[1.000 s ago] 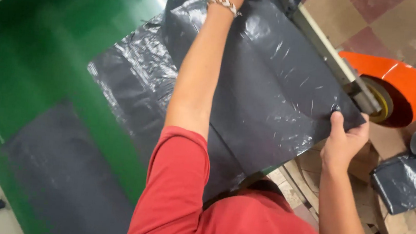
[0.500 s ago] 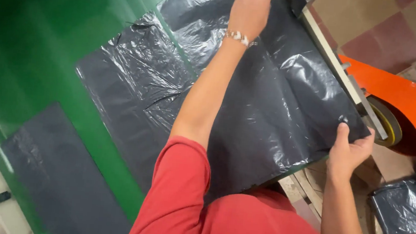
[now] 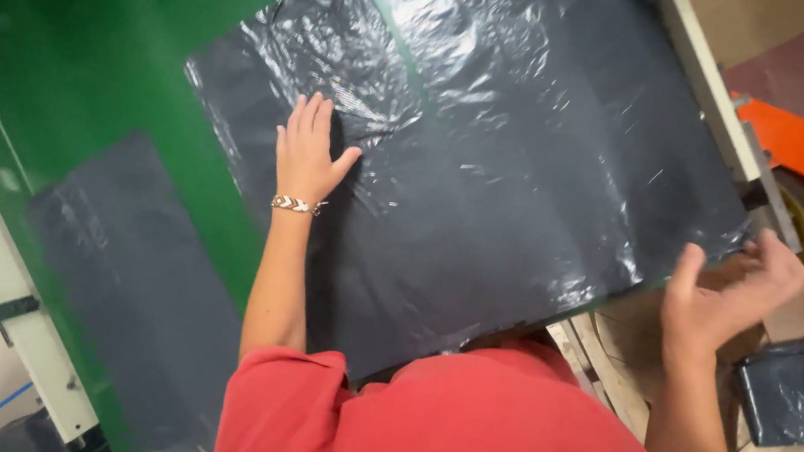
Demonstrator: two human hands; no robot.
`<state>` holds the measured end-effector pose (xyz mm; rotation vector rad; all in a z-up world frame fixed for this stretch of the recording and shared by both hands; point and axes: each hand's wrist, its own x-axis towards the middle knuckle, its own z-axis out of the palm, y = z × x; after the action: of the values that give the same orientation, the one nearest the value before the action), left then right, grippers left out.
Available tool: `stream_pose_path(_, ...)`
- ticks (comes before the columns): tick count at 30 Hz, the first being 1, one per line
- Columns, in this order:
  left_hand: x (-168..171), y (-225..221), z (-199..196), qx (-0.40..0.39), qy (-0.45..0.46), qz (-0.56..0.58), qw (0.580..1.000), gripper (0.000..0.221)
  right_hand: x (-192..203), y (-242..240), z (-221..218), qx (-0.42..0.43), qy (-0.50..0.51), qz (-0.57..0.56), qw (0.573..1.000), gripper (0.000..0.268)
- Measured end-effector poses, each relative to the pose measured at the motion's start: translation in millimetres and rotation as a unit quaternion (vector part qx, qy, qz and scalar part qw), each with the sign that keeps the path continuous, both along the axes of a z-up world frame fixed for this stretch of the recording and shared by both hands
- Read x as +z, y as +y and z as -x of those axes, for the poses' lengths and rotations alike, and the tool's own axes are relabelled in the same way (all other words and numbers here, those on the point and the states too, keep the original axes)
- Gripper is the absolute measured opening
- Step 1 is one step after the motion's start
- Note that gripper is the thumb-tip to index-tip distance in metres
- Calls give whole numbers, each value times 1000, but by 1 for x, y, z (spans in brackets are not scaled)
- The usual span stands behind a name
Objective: The person is taking plastic bags from a green conveyor belt, folding them into neat rectangles, and stacking them into a plastic crate.
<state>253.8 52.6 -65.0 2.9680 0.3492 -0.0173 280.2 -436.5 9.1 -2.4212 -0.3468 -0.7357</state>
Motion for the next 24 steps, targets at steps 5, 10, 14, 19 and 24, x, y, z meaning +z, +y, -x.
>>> stream_pose_path(5,-15,11,18,-86,-170,-41,981,36,1,45,28,96,53,-80,991,37)
stream_pose_path(10,-27,6,13,-76,-232,-123,962,17,3,74,61,130,51,-79,987,26)
stream_pose_path(14,-42,9,0,-64,-259,-196,944,19,2,86,89,144,75,-84,983,22)
stream_pose_path(19,-7,9,8,-89,-280,-202,934,12,2,96,119,142,75,-75,984,21)
stream_pose_path(24,74,17,72,-83,-361,47,928,10,-1,101,135,139,67,-85,984,20)
